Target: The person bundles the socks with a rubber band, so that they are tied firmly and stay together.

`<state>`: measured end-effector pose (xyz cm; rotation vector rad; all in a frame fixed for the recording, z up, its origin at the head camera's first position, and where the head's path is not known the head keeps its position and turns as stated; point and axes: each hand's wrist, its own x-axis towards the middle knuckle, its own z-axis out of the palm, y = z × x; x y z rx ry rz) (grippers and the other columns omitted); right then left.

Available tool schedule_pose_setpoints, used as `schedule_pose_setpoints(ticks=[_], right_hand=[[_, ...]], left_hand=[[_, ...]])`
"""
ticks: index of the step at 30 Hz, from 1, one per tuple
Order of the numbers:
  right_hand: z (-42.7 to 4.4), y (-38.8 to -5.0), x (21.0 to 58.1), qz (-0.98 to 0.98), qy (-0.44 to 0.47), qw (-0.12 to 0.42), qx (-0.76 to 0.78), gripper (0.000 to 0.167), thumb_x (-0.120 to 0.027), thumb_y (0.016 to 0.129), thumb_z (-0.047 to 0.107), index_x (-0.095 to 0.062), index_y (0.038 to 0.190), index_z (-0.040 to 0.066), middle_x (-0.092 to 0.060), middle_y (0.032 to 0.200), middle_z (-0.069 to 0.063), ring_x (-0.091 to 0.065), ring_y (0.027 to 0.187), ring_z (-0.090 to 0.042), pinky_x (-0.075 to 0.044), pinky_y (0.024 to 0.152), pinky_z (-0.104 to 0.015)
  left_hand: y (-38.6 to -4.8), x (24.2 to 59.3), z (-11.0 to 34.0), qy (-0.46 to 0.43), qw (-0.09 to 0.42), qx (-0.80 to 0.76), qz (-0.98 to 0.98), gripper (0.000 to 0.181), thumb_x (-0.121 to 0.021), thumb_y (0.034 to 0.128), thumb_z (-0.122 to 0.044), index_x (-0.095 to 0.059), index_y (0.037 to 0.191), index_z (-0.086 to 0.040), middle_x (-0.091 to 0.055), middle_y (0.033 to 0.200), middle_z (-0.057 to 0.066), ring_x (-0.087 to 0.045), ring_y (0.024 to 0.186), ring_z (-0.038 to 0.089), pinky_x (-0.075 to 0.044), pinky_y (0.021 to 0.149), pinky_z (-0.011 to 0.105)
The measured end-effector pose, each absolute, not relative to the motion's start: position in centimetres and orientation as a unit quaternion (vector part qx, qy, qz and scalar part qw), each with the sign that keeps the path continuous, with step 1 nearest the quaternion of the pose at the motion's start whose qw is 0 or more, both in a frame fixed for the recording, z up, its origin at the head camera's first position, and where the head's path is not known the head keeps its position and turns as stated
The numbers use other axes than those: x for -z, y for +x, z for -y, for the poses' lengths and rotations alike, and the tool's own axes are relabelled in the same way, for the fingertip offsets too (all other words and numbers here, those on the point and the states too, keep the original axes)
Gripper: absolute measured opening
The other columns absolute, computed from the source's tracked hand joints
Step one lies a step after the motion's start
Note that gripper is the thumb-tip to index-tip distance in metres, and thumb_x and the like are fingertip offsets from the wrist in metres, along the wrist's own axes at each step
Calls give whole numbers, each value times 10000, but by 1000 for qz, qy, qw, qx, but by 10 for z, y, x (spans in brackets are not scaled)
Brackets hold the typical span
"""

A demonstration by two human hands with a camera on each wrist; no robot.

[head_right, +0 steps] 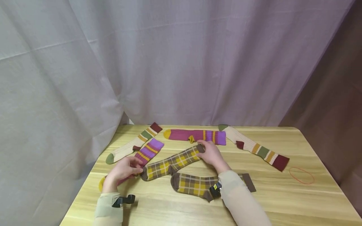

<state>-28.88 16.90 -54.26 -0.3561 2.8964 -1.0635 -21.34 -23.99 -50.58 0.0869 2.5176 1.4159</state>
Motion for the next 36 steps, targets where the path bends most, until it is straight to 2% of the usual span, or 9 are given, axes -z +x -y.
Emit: schedule_pose_setpoints(ticks=[3, 6, 10, 15, 17, 20, 22, 31, 36], right_hand=[[-167, -289, 539, -932, -104, 34, 346, 621, -816, 948, 143, -570, 1511, 54, -625, 1340, -291, -599, 1230, -467, -482, 1044, -637], [-165, -289, 538, -929, -95, 44, 356, 549, -809, 948, 109, -601, 1455, 78, -650, 1312, -285, -614, 1221, -469, -495, 1025, -633], [-165, -286, 537, -921, -82, 43, 378, 436, -827, 918, 66, -590, 1283, 90, -689, 1164, -216, -647, 1101, -410, -510, 959, -591], [-162, -285, 538, -925, -96, 33, 367, 310, -822, 915, 69, -528, 1014, 89, -612, 968, -106, -576, 932, -312, -462, 850, -483], [-161, -285, 537, -927, -104, 29, 360, 238, -810, 925, 71, -576, 961, 93, -620, 974, -103, -585, 960, -321, -468, 890, -480], [-162, -283, 535, -929, -109, 28, 352, 118, -791, 937, 70, -679, 964, 96, -692, 1075, -116, -639, 1100, -369, -483, 1023, -529], [-162, -283, 535, -929, -104, 34, 352, 102, -789, 936, 71, -710, 997, 92, -709, 1156, -135, -633, 1196, -403, -454, 1099, -562], [-159, -284, 533, -923, -85, 58, 371, 137, -793, 923, 74, -694, 1016, 55, -701, 1169, -163, -628, 1176, -399, -467, 1074, -558], [-162, -285, 531, -918, -75, 68, 383, 155, -791, 929, 89, -698, 1046, 47, -688, 1232, -192, -609, 1209, -424, -456, 1080, -577]], left_hand=[[-215, 508, 238, 35, 126, -487, -864, 256, -822, 891, -7, -718, 1119, 46, -672, 838, 85, -608, 662, 185, -532, 567, 341], [-215, 509, 237, 37, 124, -484, -865, 258, -829, 883, 0, -721, 1114, 41, -660, 845, 80, -595, 667, 166, -536, 574, 331], [-215, 513, 232, 46, 120, -475, -870, 303, -854, 862, -4, -733, 1138, 31, -647, 868, 70, -589, 694, 156, -543, 585, 321], [-215, 515, 231, 51, 117, -469, -874, 341, -855, 858, 3, -743, 1179, 35, -619, 873, 69, -565, 719, 164, -510, 580, 284], [-216, 514, 231, 51, 112, -467, -876, 332, -853, 863, 1, -747, 1177, 30, -612, 874, 68, -556, 729, 169, -491, 586, 275], [-218, 513, 231, 52, 109, -459, -880, 320, -857, 865, -7, -754, 1167, 21, -609, 877, 68, -548, 744, 175, -471, 600, 268], [-219, 512, 231, 54, 109, -454, -883, 317, -861, 864, -14, -759, 1164, 9, -614, 881, 69, -550, 756, 173, -472, 611, 269], [-222, 516, 229, 68, 82, -416, -903, 285, -885, 834, -33, -775, 1096, -15, -647, 862, 53, -566, 786, 160, -492, 687, 293], [-225, 520, 222, 53, 72, -419, -904, 254, -889, 819, -4, -773, 1046, -5, -626, 800, 16, -560, 746, 147, -486, 650, 281]])
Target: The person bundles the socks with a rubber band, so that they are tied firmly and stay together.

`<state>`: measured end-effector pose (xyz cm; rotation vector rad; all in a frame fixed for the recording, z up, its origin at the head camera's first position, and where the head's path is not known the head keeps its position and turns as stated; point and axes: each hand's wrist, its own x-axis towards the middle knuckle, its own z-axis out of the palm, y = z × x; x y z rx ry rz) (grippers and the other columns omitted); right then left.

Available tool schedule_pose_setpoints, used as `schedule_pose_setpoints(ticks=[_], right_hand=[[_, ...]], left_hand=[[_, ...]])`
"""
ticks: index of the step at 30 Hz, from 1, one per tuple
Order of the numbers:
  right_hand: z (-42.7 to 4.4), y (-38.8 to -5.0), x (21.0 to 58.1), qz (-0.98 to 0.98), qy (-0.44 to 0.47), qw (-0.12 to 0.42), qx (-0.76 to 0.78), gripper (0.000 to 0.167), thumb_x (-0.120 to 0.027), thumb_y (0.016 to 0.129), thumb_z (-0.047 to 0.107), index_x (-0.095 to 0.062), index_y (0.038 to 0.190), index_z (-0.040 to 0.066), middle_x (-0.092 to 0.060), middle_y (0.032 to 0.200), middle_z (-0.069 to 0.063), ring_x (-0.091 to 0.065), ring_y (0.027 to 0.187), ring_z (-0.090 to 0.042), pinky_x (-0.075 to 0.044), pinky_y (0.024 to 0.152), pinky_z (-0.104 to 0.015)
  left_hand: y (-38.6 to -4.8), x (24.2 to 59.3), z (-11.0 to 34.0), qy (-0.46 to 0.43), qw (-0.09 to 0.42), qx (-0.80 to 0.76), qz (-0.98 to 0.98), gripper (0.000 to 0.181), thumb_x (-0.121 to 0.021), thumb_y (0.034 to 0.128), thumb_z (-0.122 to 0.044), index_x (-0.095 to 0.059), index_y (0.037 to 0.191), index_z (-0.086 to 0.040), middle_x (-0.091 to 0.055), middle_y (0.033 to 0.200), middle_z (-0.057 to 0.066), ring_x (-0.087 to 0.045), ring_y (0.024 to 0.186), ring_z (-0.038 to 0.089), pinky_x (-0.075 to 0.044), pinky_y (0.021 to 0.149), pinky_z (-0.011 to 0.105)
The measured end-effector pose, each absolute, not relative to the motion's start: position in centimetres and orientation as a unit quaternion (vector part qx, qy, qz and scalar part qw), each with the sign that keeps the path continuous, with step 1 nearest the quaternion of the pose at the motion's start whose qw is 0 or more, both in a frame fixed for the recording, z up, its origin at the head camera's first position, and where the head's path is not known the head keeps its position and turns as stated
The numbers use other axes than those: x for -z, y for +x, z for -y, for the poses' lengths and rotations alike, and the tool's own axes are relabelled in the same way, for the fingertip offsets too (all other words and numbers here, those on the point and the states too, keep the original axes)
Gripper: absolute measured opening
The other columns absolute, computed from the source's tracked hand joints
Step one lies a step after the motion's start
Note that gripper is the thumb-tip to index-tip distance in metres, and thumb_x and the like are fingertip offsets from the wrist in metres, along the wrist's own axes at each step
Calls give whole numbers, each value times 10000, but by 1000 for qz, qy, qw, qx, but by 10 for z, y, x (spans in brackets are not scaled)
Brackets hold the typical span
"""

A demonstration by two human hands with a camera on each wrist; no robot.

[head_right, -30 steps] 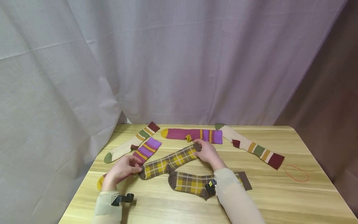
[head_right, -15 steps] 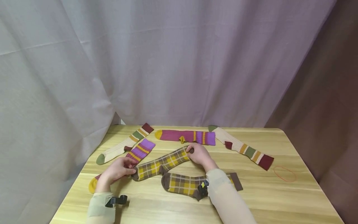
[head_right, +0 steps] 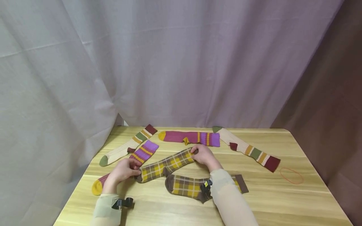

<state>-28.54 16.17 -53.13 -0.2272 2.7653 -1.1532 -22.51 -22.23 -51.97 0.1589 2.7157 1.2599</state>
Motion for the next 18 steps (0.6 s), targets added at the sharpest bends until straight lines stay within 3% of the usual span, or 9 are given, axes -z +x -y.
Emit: schedule_pose_setpoints(ticks=[10, 18], right_hand=[[-164, -288, 536, -917, -76, 81, 383, 140, -790, 917, 74, -704, 1027, 68, -685, 1260, -204, -597, 1235, -441, -426, 1112, -608], [-163, -288, 536, -918, -82, 75, 381, 132, -774, 938, 86, -701, 1045, 60, -680, 1264, -219, -593, 1247, -457, -420, 1121, -609]], left_hand=[[-225, 529, 219, 36, 70, -390, -917, 185, -889, 792, 11, -743, 892, -42, -632, 772, 19, -563, 734, 162, -494, 694, 325], [-224, 526, 218, 34, 76, -358, -930, 146, -866, 864, -65, -730, 822, -94, -664, 798, -9, -576, 769, 168, -492, 726, 337]])
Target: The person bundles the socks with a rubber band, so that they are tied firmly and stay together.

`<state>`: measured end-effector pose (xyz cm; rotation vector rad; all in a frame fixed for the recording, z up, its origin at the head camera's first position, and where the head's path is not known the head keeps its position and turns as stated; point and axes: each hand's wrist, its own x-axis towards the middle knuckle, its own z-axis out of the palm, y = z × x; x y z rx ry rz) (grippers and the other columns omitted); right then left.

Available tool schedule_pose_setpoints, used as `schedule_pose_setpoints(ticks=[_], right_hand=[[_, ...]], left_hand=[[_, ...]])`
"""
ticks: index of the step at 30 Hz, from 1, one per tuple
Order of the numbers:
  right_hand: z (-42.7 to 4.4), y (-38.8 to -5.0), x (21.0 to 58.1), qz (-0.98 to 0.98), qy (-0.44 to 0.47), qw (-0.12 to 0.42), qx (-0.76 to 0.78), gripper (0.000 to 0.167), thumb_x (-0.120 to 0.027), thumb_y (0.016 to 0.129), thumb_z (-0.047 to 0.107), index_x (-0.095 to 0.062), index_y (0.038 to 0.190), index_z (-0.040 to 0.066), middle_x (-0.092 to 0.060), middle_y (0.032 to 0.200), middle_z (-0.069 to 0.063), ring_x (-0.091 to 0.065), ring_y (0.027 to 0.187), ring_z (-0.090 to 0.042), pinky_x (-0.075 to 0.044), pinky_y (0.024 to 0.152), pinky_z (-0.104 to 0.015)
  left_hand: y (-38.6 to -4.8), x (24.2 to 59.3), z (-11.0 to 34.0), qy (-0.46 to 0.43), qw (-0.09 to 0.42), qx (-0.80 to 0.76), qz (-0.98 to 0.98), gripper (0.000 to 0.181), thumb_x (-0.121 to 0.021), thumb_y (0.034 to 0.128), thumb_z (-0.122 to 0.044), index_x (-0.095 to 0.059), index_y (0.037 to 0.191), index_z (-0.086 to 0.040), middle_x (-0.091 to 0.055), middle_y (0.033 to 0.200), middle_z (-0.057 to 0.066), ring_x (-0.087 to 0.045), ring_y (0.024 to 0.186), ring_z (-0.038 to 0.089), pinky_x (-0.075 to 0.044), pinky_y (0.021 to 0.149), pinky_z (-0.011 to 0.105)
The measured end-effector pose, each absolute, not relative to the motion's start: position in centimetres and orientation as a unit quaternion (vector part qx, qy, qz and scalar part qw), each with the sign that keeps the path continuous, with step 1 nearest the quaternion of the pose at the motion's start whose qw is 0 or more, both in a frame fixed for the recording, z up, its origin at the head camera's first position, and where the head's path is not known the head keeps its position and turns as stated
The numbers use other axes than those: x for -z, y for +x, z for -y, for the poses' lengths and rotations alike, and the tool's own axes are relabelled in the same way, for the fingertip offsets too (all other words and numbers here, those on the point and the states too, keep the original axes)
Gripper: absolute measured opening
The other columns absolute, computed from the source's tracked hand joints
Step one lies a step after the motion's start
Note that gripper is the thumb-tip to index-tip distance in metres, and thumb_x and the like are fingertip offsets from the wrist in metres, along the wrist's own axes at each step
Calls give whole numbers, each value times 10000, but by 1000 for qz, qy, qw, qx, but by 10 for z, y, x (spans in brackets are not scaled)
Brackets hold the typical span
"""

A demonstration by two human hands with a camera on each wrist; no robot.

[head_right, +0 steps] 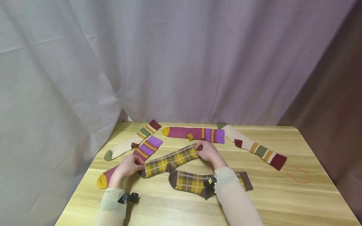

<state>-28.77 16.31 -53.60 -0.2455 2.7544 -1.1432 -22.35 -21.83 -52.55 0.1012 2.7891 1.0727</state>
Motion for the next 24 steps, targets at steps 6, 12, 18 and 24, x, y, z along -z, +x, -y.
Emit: schedule_pose_setpoints(ticks=[6, 12, 18, 24], right_hand=[[-164, -286, 537, -919, -92, 58, 379, 127, -759, 936, 75, -710, 1050, 52, -683, 1260, -224, -586, 1267, -474, -398, 1150, -612], [-165, -285, 542, -920, -107, 49, 374, 100, -745, 969, 77, -725, 1067, 63, -693, 1262, -208, -586, 1286, -463, -383, 1169, -605], [-166, -286, 545, -918, -106, 34, 380, 96, -760, 968, 88, -734, 1061, 82, -713, 1218, -182, -607, 1255, -454, -407, 1143, -612], [-169, -287, 545, -919, -97, 24, 382, 84, -768, 967, 95, -743, 1047, 108, -724, 1207, -167, -622, 1237, -440, -423, 1129, -602]], left_hand=[[-225, 525, 219, 51, 74, -368, -925, 141, -842, 891, -65, -720, 825, -94, -646, 789, -12, -565, 754, 160, -481, 706, 323], [-224, 524, 222, 55, 72, -383, -919, 158, -831, 913, -79, -694, 839, -108, -622, 782, -13, -550, 733, 153, -469, 675, 322], [-223, 521, 223, 57, 62, -404, -911, 131, -830, 911, -81, -702, 891, -101, -645, 812, -9, -569, 749, 156, -488, 678, 331], [-223, 517, 221, 54, 51, -421, -904, 128, -819, 934, -113, -691, 935, -101, -659, 808, -5, -588, 744, 151, -497, 687, 329]])
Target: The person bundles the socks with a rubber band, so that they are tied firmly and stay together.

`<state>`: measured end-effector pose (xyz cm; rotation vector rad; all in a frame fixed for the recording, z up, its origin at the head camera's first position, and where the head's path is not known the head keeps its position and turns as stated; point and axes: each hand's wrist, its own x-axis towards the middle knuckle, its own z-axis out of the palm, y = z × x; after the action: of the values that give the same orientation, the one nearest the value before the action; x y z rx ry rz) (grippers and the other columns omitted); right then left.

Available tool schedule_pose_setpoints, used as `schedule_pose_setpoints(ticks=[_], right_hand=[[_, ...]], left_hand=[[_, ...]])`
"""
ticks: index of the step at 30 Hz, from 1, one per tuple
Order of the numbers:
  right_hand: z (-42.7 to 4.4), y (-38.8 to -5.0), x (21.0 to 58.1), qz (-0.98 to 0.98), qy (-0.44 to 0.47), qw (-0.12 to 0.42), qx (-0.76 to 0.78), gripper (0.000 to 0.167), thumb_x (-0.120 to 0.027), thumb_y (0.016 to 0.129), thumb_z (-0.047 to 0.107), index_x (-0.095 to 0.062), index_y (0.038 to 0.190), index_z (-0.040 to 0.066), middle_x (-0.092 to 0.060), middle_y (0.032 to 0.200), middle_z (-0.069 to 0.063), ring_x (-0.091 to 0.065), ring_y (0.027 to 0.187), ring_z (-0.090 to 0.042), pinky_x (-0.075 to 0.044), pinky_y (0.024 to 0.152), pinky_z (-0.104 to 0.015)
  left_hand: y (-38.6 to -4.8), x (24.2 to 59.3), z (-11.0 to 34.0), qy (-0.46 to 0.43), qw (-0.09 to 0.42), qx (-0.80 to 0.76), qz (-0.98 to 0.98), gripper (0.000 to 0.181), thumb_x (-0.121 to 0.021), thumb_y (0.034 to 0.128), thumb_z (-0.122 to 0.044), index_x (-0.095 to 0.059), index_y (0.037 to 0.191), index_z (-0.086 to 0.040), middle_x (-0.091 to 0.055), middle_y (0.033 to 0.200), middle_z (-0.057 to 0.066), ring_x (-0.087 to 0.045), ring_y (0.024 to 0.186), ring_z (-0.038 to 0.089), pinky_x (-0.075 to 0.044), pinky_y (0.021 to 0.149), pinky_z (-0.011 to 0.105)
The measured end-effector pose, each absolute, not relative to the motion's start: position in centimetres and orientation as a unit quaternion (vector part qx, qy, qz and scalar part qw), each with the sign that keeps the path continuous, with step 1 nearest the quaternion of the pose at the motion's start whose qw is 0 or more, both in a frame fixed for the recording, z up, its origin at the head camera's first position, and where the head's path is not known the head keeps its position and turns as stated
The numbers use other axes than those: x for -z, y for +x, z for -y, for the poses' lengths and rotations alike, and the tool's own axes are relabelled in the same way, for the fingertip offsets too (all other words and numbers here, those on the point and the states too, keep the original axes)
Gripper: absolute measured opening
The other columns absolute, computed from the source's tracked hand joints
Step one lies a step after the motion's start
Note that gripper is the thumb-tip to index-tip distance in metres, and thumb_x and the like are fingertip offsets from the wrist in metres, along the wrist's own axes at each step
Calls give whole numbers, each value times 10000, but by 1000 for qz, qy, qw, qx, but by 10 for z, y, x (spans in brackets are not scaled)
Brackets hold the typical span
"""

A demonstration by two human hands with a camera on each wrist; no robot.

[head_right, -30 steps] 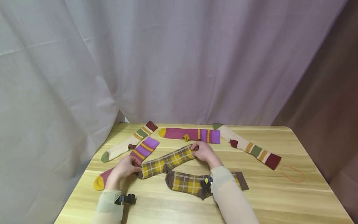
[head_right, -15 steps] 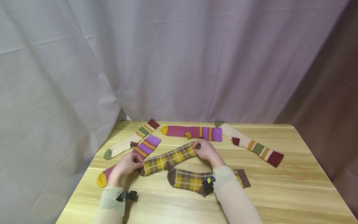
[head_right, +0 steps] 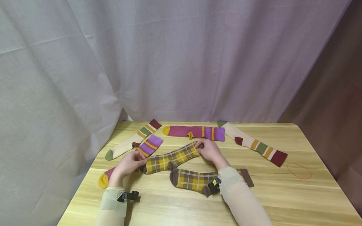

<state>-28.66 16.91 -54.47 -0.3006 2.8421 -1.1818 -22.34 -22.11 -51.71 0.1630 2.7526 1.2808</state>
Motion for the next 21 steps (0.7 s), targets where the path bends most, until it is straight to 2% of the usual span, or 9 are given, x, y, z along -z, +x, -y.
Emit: schedule_pose_setpoints(ticks=[4, 9, 12, 16, 21], right_hand=[[-170, -288, 546, -916, -97, 9, 389, 61, -756, 979, 102, -742, 1038, 108, -729, 1182, -161, -637, 1194, -424, -454, 1089, -588], [-173, -290, 546, -903, -93, -19, 419, 89, -727, 992, 41, -746, 1075, 65, -737, 1135, -158, -659, 1098, -380, -501, 1004, -557], [-174, -289, 545, -891, -85, -28, 445, 128, -704, 1004, 11, -747, 1123, 32, -737, 1160, -183, -670, 1089, -385, -516, 991, -554], [-178, -287, 544, -882, -73, -32, 465, 186, -689, 1021, 15, -747, 1198, 14, -726, 1238, -211, -672, 1139, -414, -516, 1019, -571], [-189, -279, 545, -880, -83, -37, 466, 235, -709, 1022, 42, -753, 1253, 32, -720, 1283, -205, -681, 1162, -401, -515, 1035, -559]], left_hand=[[-225, 517, 220, 52, 33, -438, -897, 121, -804, 956, -132, -685, 960, -107, -647, 819, -3, -572, 752, 156, -480, 711, 333], [-229, 515, 217, 43, 2, -469, -882, 82, -780, 986, -138, -711, 1016, -105, -621, 856, 33, -551, 780, 188, -465, 746, 359], [-230, 513, 215, 33, -2, -502, -864, 88, -762, 991, -75, -714, 1065, -77, -627, 907, 76, -581, 799, 209, -543, 739, 376], [-230, 514, 213, 23, 2, -535, -845, 153, -736, 978, 24, -700, 1112, -40, -633, 965, 112, -617, 793, 209, -619, 672, 393], [-230, 516, 210, 18, 0, -556, -831, 156, -728, 965, 53, -695, 1094, -29, -608, 898, 107, -613, 664, 190, -589, 598, 326]])
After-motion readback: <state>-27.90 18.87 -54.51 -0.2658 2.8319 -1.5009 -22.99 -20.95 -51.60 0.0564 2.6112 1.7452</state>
